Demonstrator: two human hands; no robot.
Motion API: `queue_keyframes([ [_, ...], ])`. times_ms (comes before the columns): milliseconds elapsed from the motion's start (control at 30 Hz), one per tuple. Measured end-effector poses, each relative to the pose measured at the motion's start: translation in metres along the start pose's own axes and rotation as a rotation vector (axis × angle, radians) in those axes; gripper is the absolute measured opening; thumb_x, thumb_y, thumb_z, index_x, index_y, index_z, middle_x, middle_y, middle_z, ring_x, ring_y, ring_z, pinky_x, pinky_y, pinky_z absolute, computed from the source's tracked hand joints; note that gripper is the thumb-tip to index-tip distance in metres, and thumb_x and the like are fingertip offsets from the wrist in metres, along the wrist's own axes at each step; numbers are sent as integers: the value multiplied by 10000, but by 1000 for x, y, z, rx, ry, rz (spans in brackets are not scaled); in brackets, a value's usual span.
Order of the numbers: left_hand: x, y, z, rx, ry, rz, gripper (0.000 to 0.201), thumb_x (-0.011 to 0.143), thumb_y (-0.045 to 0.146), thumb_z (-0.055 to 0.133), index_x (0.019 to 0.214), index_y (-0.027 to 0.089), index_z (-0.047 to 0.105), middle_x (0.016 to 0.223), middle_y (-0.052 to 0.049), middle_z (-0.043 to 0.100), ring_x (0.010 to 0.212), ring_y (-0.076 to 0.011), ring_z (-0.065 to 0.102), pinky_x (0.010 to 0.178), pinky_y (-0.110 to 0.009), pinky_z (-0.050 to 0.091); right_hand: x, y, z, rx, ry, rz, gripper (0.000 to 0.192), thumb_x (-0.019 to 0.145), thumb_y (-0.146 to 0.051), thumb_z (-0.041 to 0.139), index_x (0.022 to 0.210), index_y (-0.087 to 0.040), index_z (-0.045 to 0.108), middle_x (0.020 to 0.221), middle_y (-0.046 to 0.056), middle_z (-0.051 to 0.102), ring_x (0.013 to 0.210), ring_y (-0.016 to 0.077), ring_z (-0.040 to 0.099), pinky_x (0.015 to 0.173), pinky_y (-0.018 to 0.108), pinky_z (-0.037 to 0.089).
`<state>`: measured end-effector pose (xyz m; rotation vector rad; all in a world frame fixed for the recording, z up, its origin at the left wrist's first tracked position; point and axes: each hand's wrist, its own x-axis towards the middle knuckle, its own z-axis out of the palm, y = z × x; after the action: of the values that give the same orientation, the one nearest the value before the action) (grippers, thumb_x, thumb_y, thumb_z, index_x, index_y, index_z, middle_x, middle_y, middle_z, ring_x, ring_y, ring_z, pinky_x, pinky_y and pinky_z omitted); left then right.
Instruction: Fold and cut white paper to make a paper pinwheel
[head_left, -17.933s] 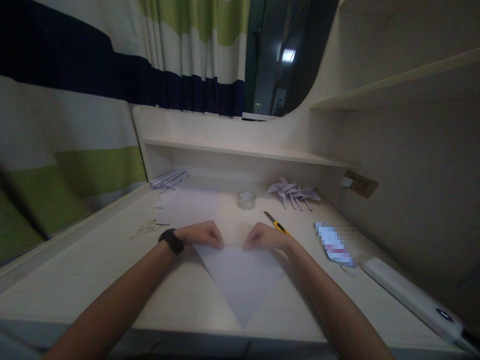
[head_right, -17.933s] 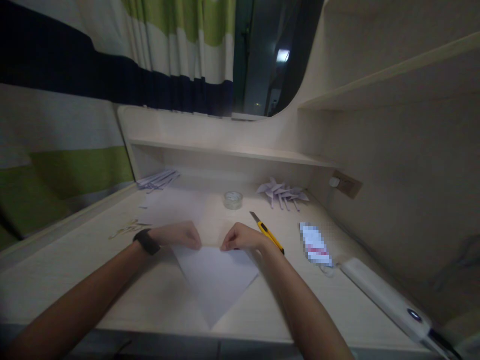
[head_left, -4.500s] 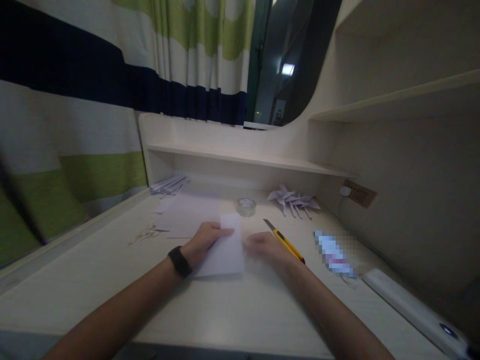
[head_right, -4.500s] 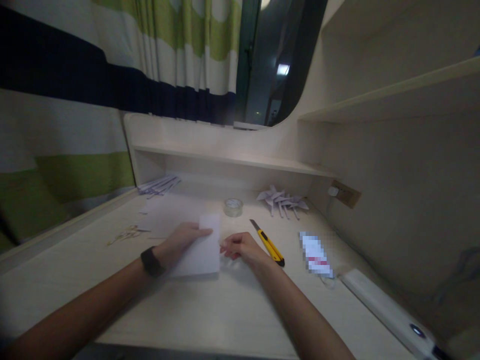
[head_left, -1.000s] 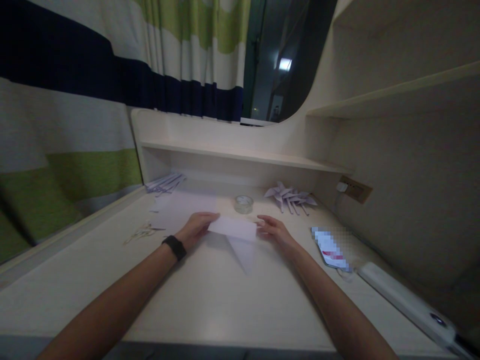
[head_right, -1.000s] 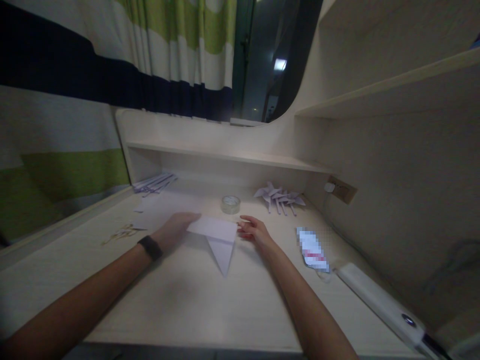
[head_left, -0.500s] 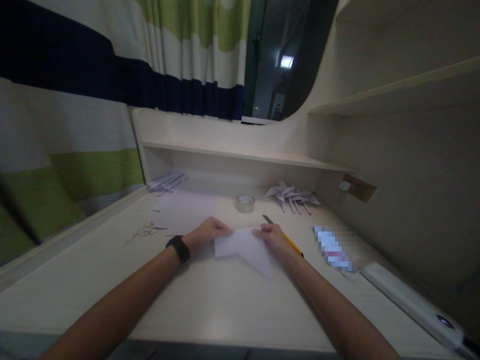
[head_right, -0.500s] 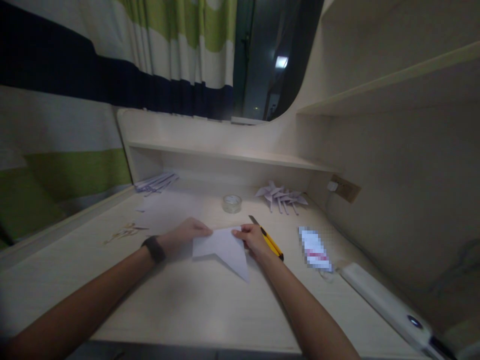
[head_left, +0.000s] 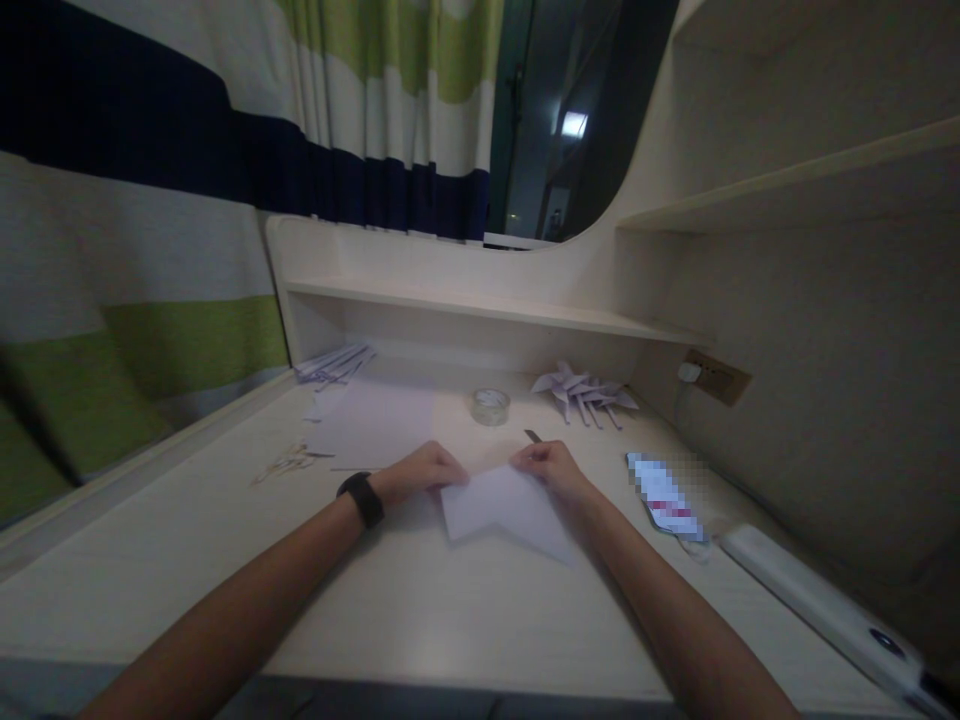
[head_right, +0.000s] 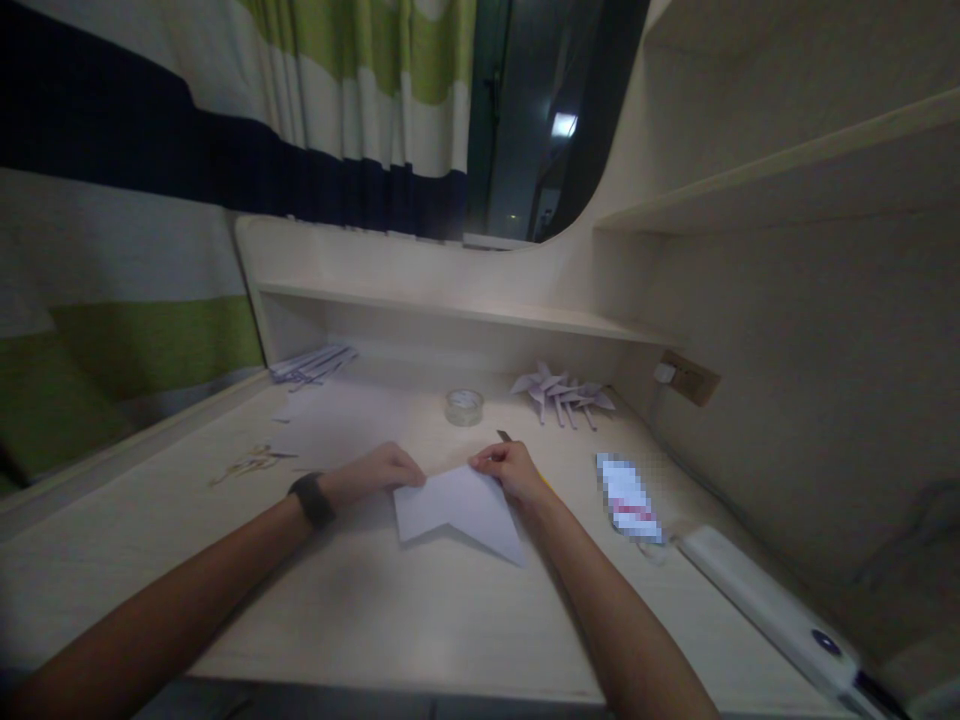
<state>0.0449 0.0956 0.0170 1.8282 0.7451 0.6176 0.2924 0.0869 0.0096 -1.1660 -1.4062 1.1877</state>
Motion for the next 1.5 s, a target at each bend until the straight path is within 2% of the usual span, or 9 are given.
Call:
queue_keyframes([
  [167, -1, -2, -5, -37, -48, -82, 240, 715, 316, 634, 609, 107, 684, 532, -37, 611, 465, -117, 520, 464, -220, 407, -6, -11, -10, 4, -17, 5, 299, 514, -367, 801, 615, -109, 690, 512, 25, 612, 436, 109, 482, 441, 233, 301],
  [300, -6, -7, -23, -42, -78, -134, 220, 711, 301, 624, 678, 109, 727, 597, -76, 677, 506, -131, 581, 466, -209, 409, -8, -16, -18, 22, 1, 27, 294, 526, -360, 798, 637, -112, 685, 533, 29, 623, 439, 115, 503, 436, 233, 298],
  [467, -8, -12, -38, -110, 45, -163, 227, 678, 328, 672, 695, 109, 728, 647, -90, 691, 547, -141, 594, 488, -218, 392, -4, -11, -16, 80, 54, 32, 311, 501, -370, 801, 633, -114, 683, 520, 33, 625, 433, 122, 502, 441, 242, 311],
  [567, -5, -6, -30, -174, 106, -151, 372, 755, 465, 602, 787, 113, 720, 772, -104, 697, 612, -147, 590, 537, -236, 395, -3, -5, 0, 44, 42, 47, 292, 494, -359, 797, 607, -114, 685, 511, 31, 620, 443, 121, 495, 456, 247, 330],
  [767, -4, 6, -7, 103, -102, -52, 431, 714, 485, 658, 510, 115, 574, 434, 45, 382, 426, -66, 282, 440, -233, 174, -16, -9, 28, -14, -17, 77, 176, 548, -287, 740, 587, -125, 681, 487, -4, 585, 443, 93, 463, 457, 226, 316],
  [867, -4, 5, -1, 103, -155, -47, 425, 714, 462, 659, 486, 122, 543, 435, 54, 326, 429, -65, 253, 435, -236, 162, -21, -16, 26, -41, -187, 128, 109, 533, -220, 702, 575, -121, 681, 476, -10, 576, 431, 82, 444, 443, 214, 291],
  [1100, 1, -1, 13, 114, -259, 16, 328, 748, 425, 641, 686, 107, 689, 562, 4, 537, 511, -91, 420, 483, -207, 302, -27, -25, 23, -166, -477, 125, 115, 580, -228, 671, 547, -118, 677, 461, -23, 553, 434, 77, 414, 442, 209, 276],
  [1333, 1, 2, 15, 113, -230, -7, 293, 742, 397, 651, 728, 111, 716, 596, -11, 602, 535, -100, 471, 504, -203, 343, -27, -27, 20, -200, -531, 71, 148, 592, -221, 672, 484, -126, 637, 434, -42, 510, 431, 64, 381, 438, 200, 268],
  [1500, 0, 2, 10, 32, -171, -37, 258, 712, 360, 678, 669, 106, 701, 536, -1, 574, 481, -87, 441, 468, -205, 313, -19, -23, 7, -258, -494, 17, 114, 586, -237, 692, 604, -125, 705, 525, -11, 609, 479, 84, 473, 483, 202, 367],
])
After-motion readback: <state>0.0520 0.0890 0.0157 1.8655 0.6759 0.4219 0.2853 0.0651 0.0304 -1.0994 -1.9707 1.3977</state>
